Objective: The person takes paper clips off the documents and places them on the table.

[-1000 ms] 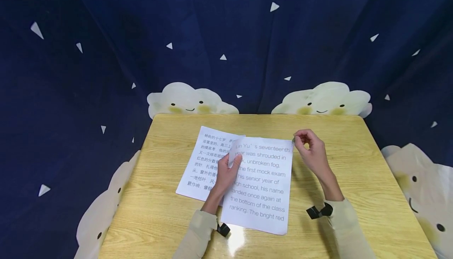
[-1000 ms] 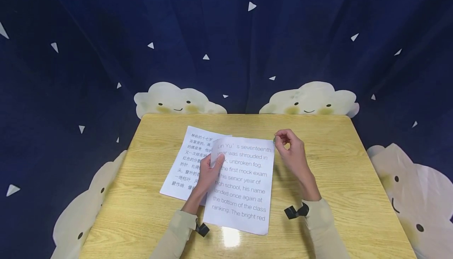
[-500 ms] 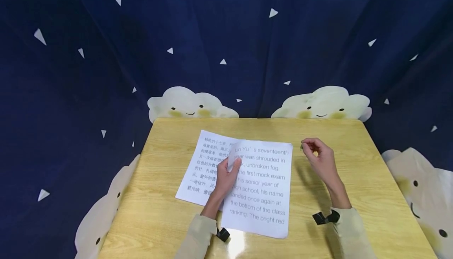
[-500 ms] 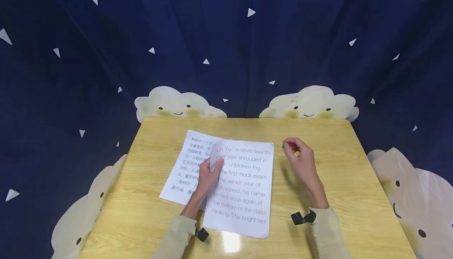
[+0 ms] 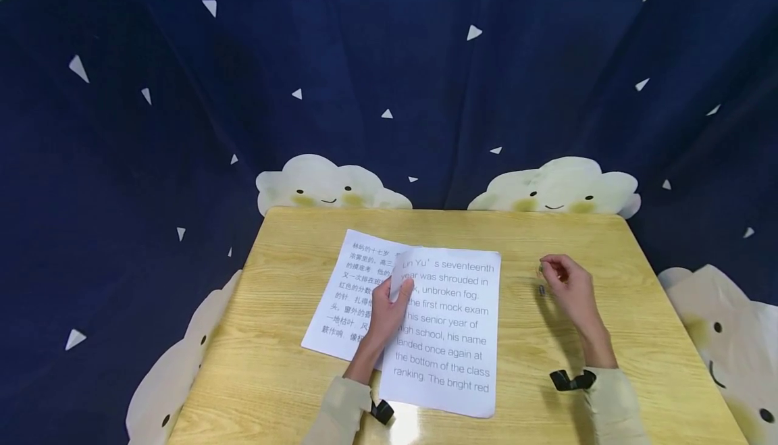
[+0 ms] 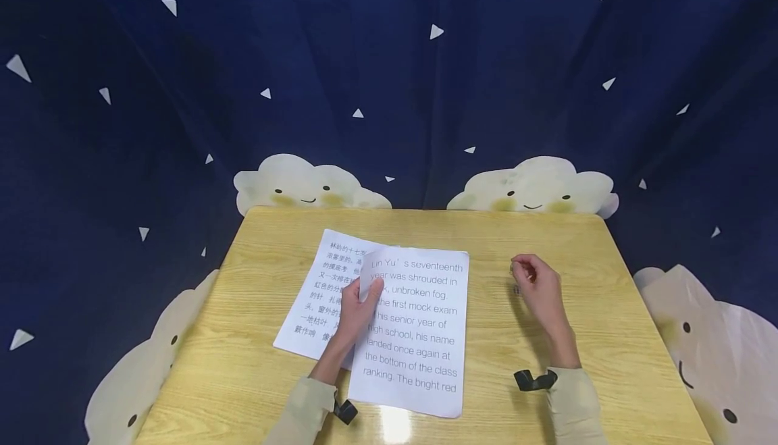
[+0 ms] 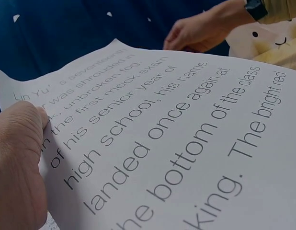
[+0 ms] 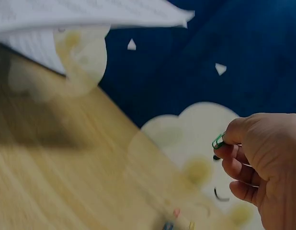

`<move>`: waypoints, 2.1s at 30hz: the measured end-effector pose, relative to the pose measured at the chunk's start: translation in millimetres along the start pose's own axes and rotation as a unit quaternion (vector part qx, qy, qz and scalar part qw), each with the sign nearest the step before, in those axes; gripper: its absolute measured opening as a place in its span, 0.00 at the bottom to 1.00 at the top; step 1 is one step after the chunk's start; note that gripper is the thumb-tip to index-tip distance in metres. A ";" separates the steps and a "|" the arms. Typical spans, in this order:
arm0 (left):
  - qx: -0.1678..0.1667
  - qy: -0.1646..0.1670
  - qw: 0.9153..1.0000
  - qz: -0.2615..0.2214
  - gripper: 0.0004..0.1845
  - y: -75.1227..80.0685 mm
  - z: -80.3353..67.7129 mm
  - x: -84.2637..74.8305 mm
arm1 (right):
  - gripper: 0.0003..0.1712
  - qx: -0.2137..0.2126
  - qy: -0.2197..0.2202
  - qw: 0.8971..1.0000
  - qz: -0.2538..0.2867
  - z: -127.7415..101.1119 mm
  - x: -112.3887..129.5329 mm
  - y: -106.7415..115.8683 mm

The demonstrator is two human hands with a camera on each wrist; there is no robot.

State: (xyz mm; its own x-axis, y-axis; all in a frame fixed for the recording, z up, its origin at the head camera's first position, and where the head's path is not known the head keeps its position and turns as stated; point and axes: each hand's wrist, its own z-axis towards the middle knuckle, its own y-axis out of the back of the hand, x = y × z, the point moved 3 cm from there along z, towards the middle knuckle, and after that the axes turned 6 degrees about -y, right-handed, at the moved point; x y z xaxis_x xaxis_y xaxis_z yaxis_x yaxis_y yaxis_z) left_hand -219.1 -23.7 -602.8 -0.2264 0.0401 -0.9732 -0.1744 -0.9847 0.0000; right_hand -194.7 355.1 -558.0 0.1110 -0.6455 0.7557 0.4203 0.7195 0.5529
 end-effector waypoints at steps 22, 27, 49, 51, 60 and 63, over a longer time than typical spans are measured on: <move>0.002 0.008 1.000 -0.017 0.23 1.0 -3.0 3.5 | 0.12 0.058 -0.104 0.986 -0.117 -15.8 -69.0 -2.4; 0.001 0.005 1.000 -0.008 0.24 0.2 -2.2 3.1 | 0.09 0.062 -0.087 0.985 -0.136 -15.6 -71.8 -2.9; 0.001 0.030 0.999 -0.026 0.23 -7.9 -6.2 10.8 | 0.13 -0.084 -0.028 0.993 -0.079 -37.9 -53.3 -18.9; 0.001 0.030 0.999 -0.030 0.23 -9.9 -6.4 12.3 | 0.13 -0.085 -0.024 0.995 -0.054 -43.3 -43.4 -26.7; 0.031 0.029 0.999 -0.003 0.22 -27.0 -4.5 16.2 | 0.12 -0.039 -0.054 0.998 0.006 -66.2 -17.3 -54.3; 0.040 0.037 0.998 0.012 0.20 -34.4 -1.9 20.3 | 0.18 -0.001 -0.086 0.995 0.048 -71.2 -18.3 -61.5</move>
State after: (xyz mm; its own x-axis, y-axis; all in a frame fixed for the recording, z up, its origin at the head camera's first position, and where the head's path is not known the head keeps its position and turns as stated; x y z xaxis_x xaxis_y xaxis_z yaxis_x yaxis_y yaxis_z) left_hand -215.9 10.6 -623.0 -0.1600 0.0007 -0.9871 -0.2454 -0.9686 0.0391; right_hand -158.5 304.3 -630.8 -0.0052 -0.5199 0.8542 0.4168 0.7754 0.4744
